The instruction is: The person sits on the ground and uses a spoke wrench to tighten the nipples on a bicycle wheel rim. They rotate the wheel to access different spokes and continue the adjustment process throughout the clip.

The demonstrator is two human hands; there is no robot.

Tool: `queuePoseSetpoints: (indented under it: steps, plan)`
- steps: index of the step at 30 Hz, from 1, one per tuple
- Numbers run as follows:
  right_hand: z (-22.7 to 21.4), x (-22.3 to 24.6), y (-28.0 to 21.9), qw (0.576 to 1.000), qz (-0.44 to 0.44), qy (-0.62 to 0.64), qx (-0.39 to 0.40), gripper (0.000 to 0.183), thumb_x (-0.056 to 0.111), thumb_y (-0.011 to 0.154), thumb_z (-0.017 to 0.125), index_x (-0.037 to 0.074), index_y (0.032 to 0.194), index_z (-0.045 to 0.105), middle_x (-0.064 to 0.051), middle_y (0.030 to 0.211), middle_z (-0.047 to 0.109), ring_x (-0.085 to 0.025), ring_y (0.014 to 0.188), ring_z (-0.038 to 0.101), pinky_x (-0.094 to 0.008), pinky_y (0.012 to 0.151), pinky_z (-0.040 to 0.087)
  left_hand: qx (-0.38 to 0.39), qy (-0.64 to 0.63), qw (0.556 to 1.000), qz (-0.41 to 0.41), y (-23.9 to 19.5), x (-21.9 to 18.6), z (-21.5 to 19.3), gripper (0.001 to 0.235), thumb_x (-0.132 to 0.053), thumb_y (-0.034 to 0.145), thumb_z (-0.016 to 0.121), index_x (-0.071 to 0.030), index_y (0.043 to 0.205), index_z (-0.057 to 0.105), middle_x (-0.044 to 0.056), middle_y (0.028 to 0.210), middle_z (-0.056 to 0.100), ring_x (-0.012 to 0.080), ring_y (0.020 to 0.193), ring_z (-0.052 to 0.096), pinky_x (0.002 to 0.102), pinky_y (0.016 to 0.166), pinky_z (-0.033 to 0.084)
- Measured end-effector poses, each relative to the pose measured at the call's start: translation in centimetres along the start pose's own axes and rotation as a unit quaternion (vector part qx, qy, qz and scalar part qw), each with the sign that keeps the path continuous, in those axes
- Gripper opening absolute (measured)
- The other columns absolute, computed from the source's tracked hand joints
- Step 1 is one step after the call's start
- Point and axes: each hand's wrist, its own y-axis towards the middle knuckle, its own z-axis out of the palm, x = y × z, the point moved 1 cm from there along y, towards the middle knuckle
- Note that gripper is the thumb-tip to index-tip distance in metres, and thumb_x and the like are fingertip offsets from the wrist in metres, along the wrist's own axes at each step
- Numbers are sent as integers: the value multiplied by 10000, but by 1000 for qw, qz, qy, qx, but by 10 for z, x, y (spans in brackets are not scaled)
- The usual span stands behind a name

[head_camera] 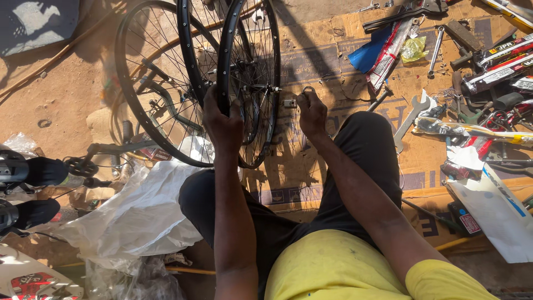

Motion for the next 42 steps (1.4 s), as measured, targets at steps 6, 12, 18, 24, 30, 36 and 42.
queuePoseSetpoints:
  steps: [6,12,18,24,30,36,42]
  plan:
    - [-32,-7,6,999,8,53,-5,320,332,1034,650,13,1025,665,-89,763,632,-185,703,581,-408,658,478,-120,161,978,51,-6,-2,-8,639,18,869,735,85,1447,471,269,1422,547,430,1355,523,489,1151,422]
    - [-66,13,5,988,41,149,-17,242,241,1070,618,7,1065,678,-58,839,638,-156,735,598,-369,683,504,-133,181,967,118,-19,-33,-3,486,8,893,742,10,1346,565,202,1414,582,381,1381,533,496,1177,419]
    - [-115,72,-10,975,-182,64,-112,232,197,1150,617,3,1238,711,-136,1280,647,-196,1164,653,-361,956,543,53,17,990,129,-28,-106,24,280,-74,959,774,-3,1198,647,168,1256,671,331,1181,675,421,1008,551]
    - [-165,124,-27,967,-14,255,-21,334,293,1128,555,4,1234,685,-72,1041,735,-118,919,693,-282,803,572,166,-88,968,166,-40,-147,103,271,-120,989,736,9,1208,644,191,1216,670,342,1120,681,419,943,549]
    - [-238,135,-32,968,37,240,-60,322,268,1116,577,-27,1207,667,-83,1111,744,-115,908,721,-272,816,571,272,-321,899,-120,-83,-124,204,267,-210,1031,730,26,1155,711,130,966,710,171,854,612,319,751,509]
    - [-287,143,-59,995,5,87,-49,258,153,1088,639,-39,1251,695,-110,1091,735,-135,982,690,-275,847,548,349,-383,852,-75,-130,-145,265,289,-262,1030,693,5,1141,692,92,981,730,120,835,674,279,724,537]
    - [-349,176,-92,977,-54,-205,-22,224,116,1005,715,-34,1169,690,-164,1150,733,-259,1014,736,-340,891,559,432,-337,835,-58,-172,-172,309,406,-395,983,696,2,1066,720,129,985,743,218,806,748,340,703,578]
